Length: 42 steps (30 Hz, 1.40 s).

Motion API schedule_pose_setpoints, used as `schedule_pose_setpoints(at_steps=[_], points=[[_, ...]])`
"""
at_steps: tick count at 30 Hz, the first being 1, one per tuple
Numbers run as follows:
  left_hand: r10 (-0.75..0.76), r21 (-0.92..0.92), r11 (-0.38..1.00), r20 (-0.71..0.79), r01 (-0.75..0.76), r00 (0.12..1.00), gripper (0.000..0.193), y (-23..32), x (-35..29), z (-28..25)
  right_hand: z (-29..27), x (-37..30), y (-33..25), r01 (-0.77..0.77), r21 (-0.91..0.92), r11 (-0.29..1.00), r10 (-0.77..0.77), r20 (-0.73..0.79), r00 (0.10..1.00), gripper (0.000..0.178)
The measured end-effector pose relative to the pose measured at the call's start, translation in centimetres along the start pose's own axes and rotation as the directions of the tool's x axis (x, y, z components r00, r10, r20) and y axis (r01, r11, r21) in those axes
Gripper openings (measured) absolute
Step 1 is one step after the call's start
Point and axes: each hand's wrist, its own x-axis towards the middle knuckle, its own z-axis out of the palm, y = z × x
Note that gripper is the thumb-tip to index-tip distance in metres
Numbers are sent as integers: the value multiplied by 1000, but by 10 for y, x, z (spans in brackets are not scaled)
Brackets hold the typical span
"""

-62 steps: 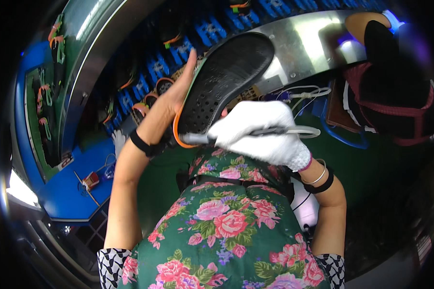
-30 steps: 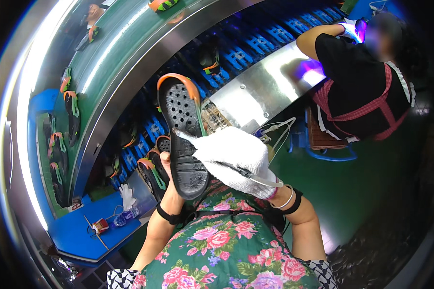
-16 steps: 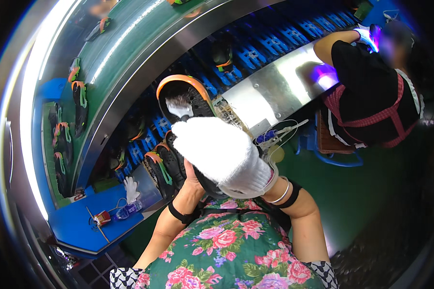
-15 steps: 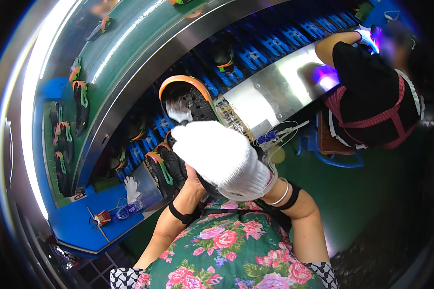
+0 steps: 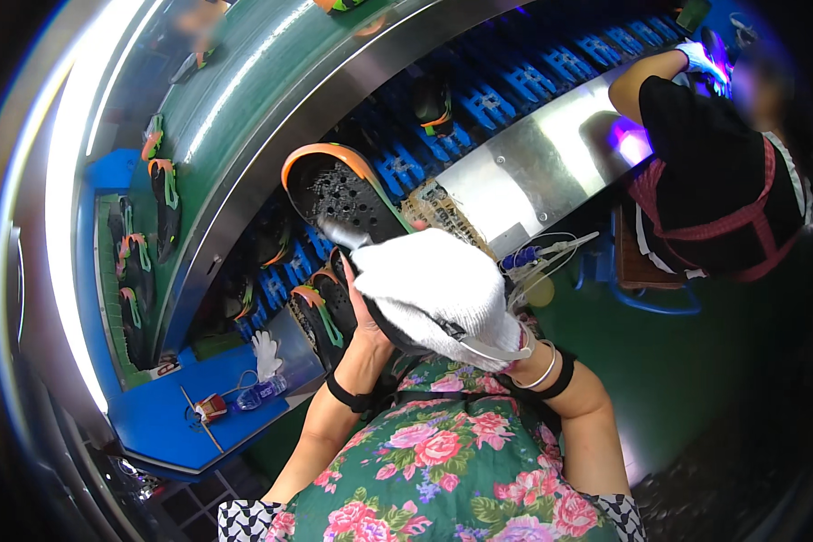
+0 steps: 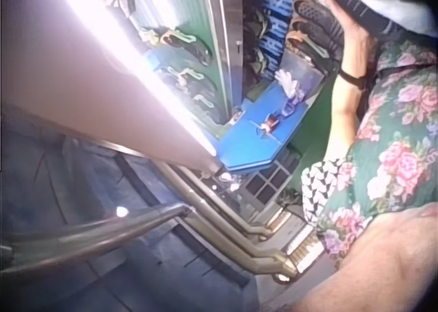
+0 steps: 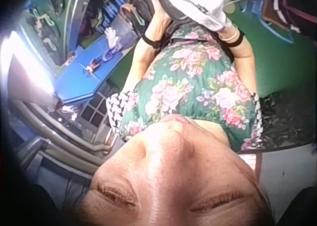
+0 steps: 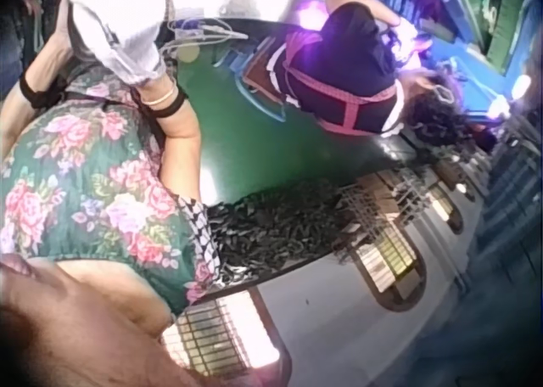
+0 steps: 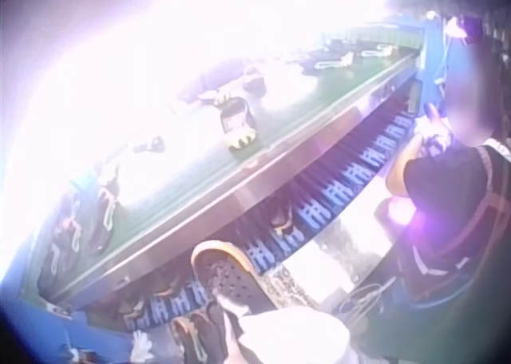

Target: Applying adhesive to shoe soles at a factory assembly line.

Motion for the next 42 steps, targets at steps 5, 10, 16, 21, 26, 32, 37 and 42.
schedule_pose_setpoints(at_steps=[5, 10, 16, 21, 26, 32, 37, 42], points=[[62, 164, 985, -42, -54, 997, 96, 1, 6, 23, 26, -11, -4, -92, 124, 988, 95, -15, 995, 31], [113, 64, 992, -57, -109, 992, 90, 8, 11, 22, 6, -10, 6, -18, 59, 998, 17, 23, 1000, 36], [51, 116, 991, 75, -60, 996, 98, 10, 16, 15, 20, -16, -1, 48, 104, 993, -51, 30, 998, 30], [140, -43, 989, 32, -138, 990, 100, 12, 19, 24, 4, -16, 6, -44, 129, 991, 48, -24, 999, 33], [3, 25, 1000, 212, -8, 977, 103, 27, 21, 13, 15, -23, -3, -16, 220, 975, -12, 127, 992, 29], [61, 42, 997, 81, -64, 995, 105, 25, 21, 17, 5, -24, 5, -62, 176, 982, 45, 102, 994, 30], [19, 38, 999, 163, -26, 986, 105, 33, 19, 8, 6, -24, -2, -81, 321, 944, 27, 170, 985, 22], [64, 11, 998, 64, -65, 996, 120, 28, 18, 13, 5, -30, 10, -76, 205, 976, 56, 105, 993, 19]])
